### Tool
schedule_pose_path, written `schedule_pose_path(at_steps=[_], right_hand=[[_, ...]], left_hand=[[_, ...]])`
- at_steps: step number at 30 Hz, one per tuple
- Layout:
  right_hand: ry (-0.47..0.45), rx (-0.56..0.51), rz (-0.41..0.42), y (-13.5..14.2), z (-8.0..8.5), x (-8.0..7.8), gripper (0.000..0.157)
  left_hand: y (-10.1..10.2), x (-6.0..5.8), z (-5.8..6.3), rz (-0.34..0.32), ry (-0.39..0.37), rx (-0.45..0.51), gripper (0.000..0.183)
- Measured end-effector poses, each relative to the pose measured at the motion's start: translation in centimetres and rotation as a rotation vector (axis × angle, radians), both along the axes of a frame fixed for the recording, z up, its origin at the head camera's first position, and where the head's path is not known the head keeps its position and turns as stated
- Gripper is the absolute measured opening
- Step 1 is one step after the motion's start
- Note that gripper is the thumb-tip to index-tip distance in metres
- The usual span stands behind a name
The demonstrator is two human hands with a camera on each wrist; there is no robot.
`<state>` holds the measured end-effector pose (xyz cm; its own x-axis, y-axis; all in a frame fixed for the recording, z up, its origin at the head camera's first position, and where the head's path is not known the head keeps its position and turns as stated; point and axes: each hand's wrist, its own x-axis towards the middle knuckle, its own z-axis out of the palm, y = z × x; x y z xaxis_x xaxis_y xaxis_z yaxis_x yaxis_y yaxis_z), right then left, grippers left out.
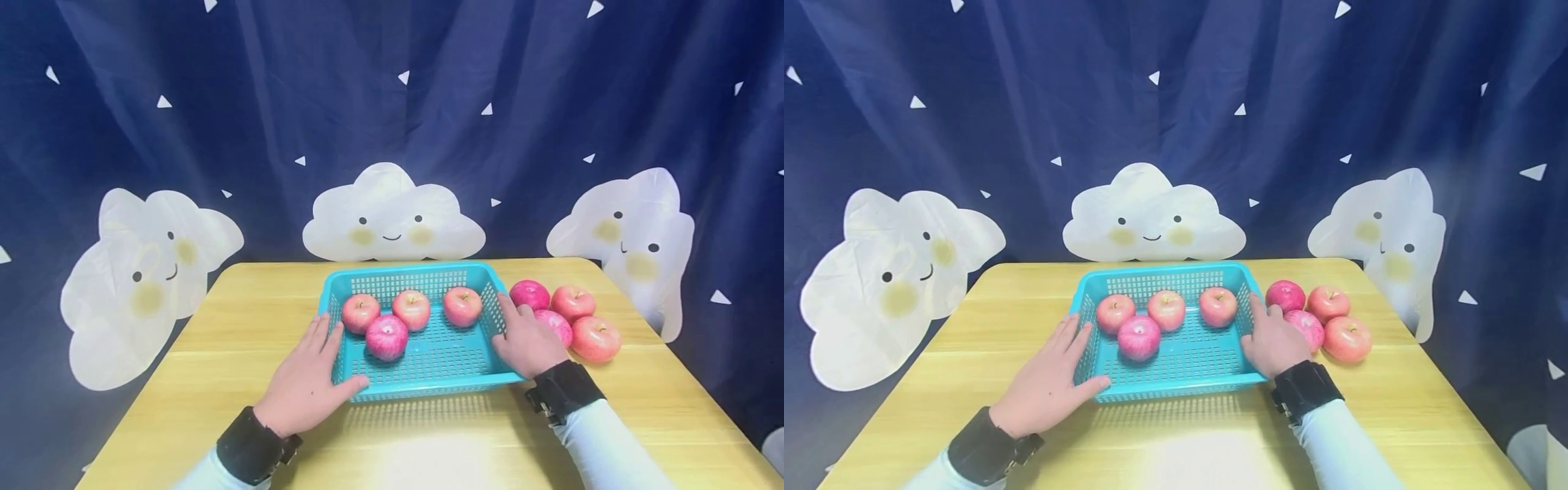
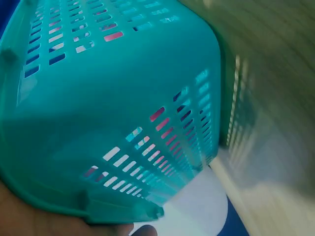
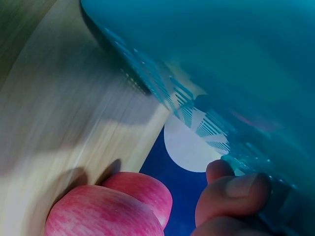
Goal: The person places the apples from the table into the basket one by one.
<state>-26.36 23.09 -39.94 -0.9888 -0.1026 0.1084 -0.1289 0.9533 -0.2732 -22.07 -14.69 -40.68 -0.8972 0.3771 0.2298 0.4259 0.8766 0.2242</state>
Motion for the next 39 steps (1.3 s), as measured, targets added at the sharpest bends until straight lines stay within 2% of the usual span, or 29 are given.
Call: schedule_pose_path(at_steps=[7,15,20,26,30,33,39], right_hand=[[0.005,0.003,0.005,-0.2,-0.1,0.1,0.076],[0.017,-0.064,0.064,0.2,-0.2,0.0,0.074],[0.024,-0.127,0.132,1.4,-0.5,0.1,0.068],[0.028,-0.162,0.257,3.1,0.9,0.1,0.059],[0.048,-0.17,0.218,5.8,2.2,0.2,0.047],[0.055,-0.123,0.174,8.0,2.9,0.4,0.044],[0.056,-0.039,0.18,10.2,2.2,0.3,0.049]], left_hand=[[-1.3,-0.6,-0.3,0.055,-0.037,0.059,0.11],[-1.6,-0.5,-0.6,0.037,0.004,0.035,0.113],[-1.2,-0.6,-0.5,0.014,0.026,0.028,0.112],[-1.3,-0.6,-0.4,0.037,0.013,0.036,0.112],[-1.4,-0.7,-0.6,0.033,0.006,0.053,0.111],[-1.3,-0.6,-0.6,0.029,-0.004,0.06,0.11],[-1.0,-0.5,-0.4,0.034,-0.018,0.064,0.11]])
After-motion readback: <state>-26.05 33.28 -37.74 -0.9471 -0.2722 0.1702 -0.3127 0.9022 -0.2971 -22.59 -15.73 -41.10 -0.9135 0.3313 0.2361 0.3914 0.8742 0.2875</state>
